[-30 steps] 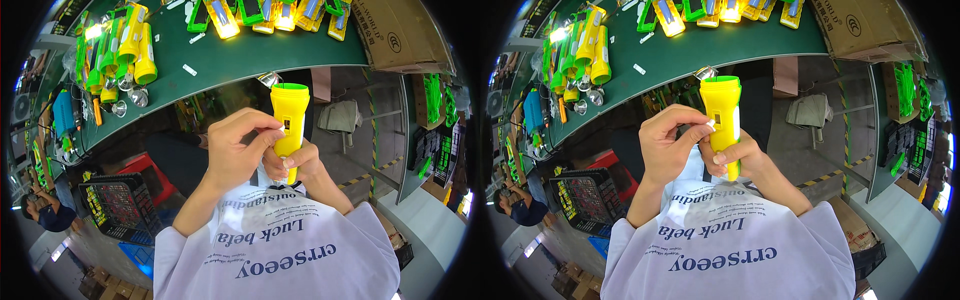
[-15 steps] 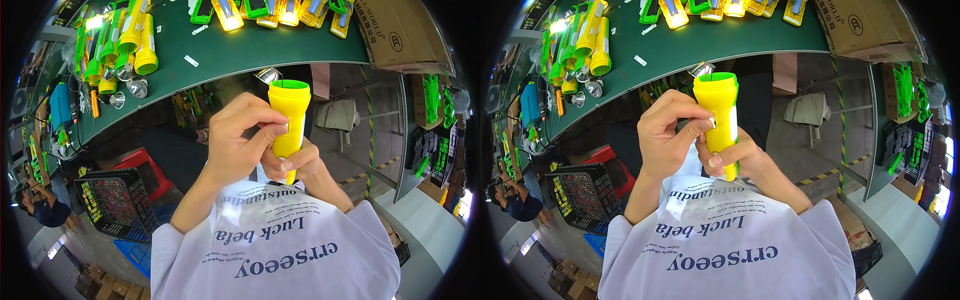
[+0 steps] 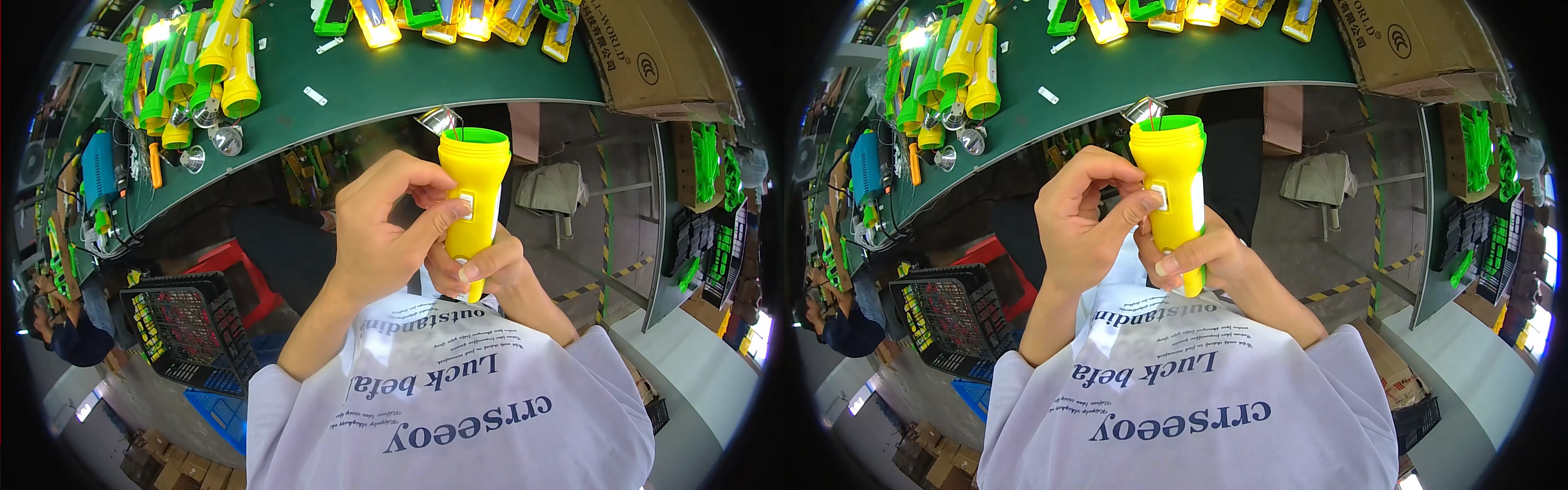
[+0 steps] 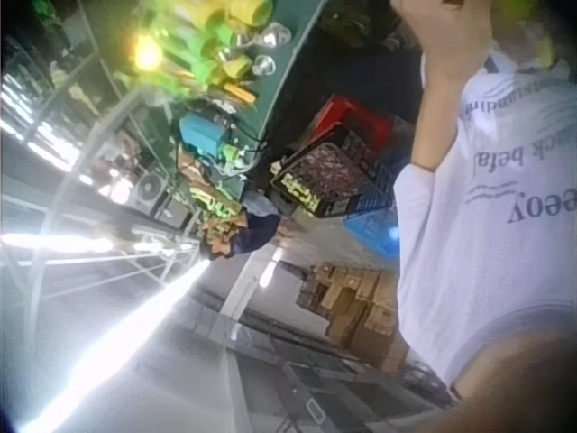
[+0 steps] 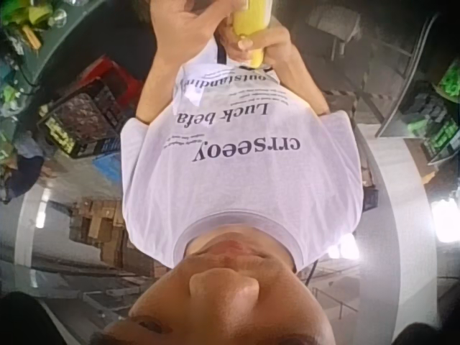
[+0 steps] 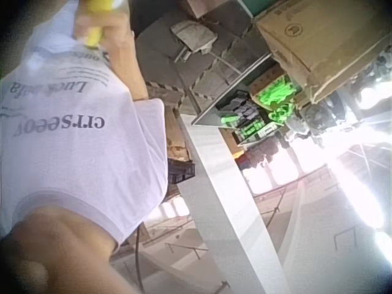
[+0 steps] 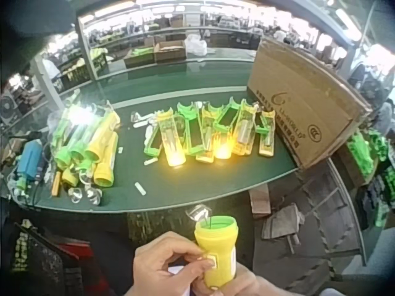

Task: The person places a cardboard box of components onto the workbench, arranges flashlight parts, and assembles flashlights by fitting casing sections together and inserting switch covers by hand.

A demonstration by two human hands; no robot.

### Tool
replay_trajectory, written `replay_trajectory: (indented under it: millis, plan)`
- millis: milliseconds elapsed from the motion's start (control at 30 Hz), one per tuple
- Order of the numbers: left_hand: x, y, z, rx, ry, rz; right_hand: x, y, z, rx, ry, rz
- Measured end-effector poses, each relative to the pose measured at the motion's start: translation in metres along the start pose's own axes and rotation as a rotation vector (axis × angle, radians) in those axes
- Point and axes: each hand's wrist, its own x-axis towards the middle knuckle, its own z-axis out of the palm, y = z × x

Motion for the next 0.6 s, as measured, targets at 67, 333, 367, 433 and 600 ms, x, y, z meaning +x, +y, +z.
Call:
replay_trajectory:
  millis: [67,333,367,433,600]
  plan:
    - [0.000,-0.001,-0.002,0.044,-0.003,0.029,0.000,0.000,0.002,-0.009,0.007,0.003]
    - [-0.002,0.000,-0.016,0.148,-0.137,0.105,-0.002,-0.008,0.026,-0.110,0.188,0.065]
    - [-0.002,-0.001,-0.019,0.143,-0.136,0.105,-0.001,-0.007,0.026,-0.112,0.192,0.065]
    - [0.002,-0.003,-0.024,0.076,-0.191,0.042,0.000,-0.005,0.026,-0.121,0.197,0.088]
    - [-0.002,-0.014,-0.029,0.115,-0.146,-0.046,0.007,0.006,0.024,0.011,0.211,0.141]
